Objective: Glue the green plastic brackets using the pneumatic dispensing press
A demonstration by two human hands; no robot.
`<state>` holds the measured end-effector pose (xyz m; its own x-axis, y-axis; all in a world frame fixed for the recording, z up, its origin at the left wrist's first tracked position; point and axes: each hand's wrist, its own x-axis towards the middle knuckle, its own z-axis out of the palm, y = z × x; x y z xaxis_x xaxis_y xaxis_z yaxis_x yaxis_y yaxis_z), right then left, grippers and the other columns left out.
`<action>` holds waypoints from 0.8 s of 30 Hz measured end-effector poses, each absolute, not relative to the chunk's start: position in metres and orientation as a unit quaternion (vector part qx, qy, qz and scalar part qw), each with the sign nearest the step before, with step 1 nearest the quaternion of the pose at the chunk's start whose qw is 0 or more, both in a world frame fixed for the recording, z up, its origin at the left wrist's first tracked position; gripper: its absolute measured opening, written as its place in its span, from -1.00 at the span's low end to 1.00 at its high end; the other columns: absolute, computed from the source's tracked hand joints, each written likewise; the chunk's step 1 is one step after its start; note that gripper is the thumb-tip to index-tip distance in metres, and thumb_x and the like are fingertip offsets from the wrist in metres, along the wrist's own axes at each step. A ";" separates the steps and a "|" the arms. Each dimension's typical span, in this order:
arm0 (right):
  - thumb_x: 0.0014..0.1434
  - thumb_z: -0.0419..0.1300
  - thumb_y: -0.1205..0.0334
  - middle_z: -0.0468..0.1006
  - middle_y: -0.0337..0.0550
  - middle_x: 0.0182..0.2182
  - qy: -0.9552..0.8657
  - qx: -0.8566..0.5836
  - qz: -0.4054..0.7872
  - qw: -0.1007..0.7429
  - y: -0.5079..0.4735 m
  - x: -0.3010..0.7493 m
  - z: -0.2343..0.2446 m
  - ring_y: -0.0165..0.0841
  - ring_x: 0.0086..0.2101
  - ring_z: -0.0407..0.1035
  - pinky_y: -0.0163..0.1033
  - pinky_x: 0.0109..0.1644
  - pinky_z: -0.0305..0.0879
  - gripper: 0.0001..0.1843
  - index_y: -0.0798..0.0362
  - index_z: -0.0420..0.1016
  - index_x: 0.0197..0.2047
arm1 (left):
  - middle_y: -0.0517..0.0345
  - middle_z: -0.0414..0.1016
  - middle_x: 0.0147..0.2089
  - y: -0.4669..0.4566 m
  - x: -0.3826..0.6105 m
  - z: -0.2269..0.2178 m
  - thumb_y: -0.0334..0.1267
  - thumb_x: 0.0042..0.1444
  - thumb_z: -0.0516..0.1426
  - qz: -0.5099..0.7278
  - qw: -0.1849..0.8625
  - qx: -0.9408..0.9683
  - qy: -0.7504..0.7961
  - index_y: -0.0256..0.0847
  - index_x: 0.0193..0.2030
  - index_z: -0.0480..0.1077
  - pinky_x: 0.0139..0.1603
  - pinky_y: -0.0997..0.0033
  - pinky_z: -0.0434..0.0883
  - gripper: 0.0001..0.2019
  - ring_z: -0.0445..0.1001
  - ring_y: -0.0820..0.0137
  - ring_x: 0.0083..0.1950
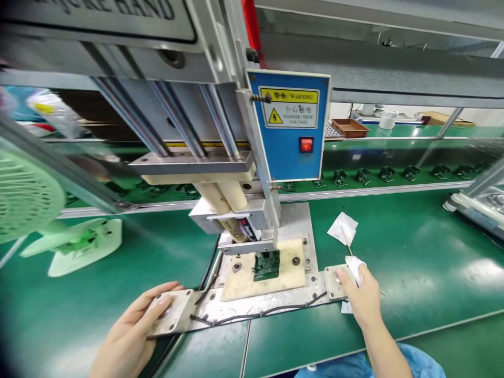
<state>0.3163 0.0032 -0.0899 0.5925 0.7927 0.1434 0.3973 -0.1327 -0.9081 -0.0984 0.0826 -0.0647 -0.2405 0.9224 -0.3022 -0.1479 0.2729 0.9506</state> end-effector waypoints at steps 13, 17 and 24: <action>0.01 0.28 -0.25 0.31 -0.27 -0.59 -0.389 -0.737 0.194 0.517 0.000 0.315 -0.086 -0.36 -0.53 0.21 -0.30 -0.49 0.16 -0.49 0.07 0.36 -0.47 | 0.16 0.58 -0.19 0.081 -0.088 -0.055 0.03 -0.35 0.45 0.523 0.511 0.314 0.606 -0.17 -0.16 0.48 -0.34 0.66 0.46 -0.42 0.49 0.42 -0.26; -0.02 0.29 -0.28 0.30 -0.27 -0.59 -0.388 -0.746 0.197 0.504 -0.001 0.317 -0.085 -0.36 -0.54 0.18 -0.29 -0.49 0.14 -0.47 0.07 0.37 -0.46 | 0.18 0.58 -0.21 0.079 -0.086 -0.055 0.02 -0.32 0.44 0.523 0.503 0.324 0.607 -0.16 -0.17 0.48 -0.32 0.63 0.45 -0.45 0.49 0.41 -0.26; -0.04 0.29 -0.29 0.20 -0.31 -0.63 -0.391 -0.761 0.176 0.488 -0.003 0.319 -0.081 -0.40 -0.57 0.12 -0.31 -0.52 0.07 -0.43 0.02 0.20 -0.57 | 0.13 0.55 -0.15 0.078 -0.084 -0.056 0.03 -0.24 0.40 0.515 0.491 0.349 0.610 -0.16 -0.13 0.45 -0.29 0.52 0.45 -0.47 0.48 0.34 -0.22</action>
<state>0.3186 -0.0030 -0.0809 0.6327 0.7660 0.1137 0.4231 -0.2189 -0.8793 -0.0843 0.0775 -0.0559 -0.2739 0.9315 -0.2395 -0.0805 0.2260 0.9708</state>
